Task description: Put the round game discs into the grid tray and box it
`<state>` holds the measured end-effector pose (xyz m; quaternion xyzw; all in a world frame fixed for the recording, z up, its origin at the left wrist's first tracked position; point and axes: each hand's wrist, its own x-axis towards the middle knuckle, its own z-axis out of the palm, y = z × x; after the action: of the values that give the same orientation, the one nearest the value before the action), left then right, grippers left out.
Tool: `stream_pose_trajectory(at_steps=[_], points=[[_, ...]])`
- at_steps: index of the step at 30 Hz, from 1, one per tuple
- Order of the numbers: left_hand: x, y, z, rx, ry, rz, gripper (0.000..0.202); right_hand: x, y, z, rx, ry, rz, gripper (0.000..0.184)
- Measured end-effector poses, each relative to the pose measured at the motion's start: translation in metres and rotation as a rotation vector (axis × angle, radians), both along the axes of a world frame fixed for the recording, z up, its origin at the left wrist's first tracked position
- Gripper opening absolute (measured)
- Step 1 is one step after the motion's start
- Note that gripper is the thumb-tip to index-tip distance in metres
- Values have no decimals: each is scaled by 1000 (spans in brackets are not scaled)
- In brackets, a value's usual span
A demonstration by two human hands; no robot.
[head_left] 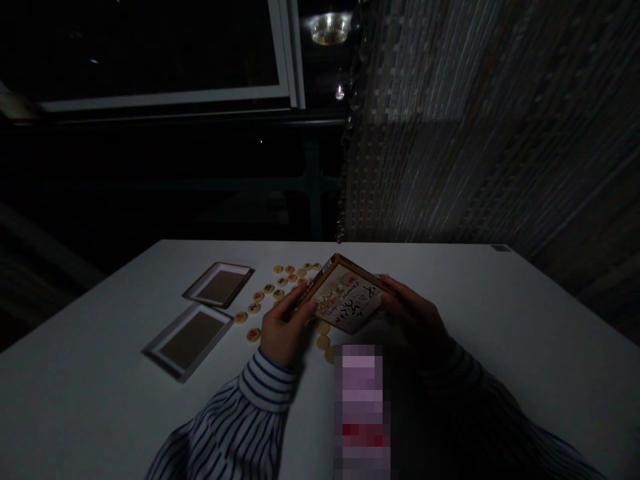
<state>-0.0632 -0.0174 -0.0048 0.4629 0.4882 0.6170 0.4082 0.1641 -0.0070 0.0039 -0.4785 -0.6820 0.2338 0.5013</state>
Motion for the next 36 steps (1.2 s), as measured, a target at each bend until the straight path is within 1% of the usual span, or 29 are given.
stream_pose_trajectory(at_steps=[5, 8, 11, 15, 20, 23, 28, 32, 36], points=[[0, 1, -1, -24, -34, 14, 44, -3, -2, 4, -14, 17, -18, 40], [1, 2, -2, -40, -58, 40, 42, -5, -4, 7, -28, 74, -25, 43], [2, 3, -2, -49, -136, 36, 42, -6, -5, 8, -65, 157, -18, 48], [2, 5, -4, -69, -247, 31, 43, -5, -3, 2, -123, 230, 17, 54], [1, 9, -12, -92, -356, 36, 41, -5, 2, -9, -166, 321, 61, 55], [2, 10, -14, -110, -419, 24, 43, -6, 3, -14, -187, 316, 84, 55], [8, 5, -5, -176, -484, -12, 45, -5, 3, -17, -190, 244, 112, 49], [13, 1, -1, -201, -485, -24, 45, -3, 4, -19, -190, 226, 149, 48], [14, 1, -3, -192, -489, -41, 43, -3, 5, -21, -197, 247, 170, 48]])
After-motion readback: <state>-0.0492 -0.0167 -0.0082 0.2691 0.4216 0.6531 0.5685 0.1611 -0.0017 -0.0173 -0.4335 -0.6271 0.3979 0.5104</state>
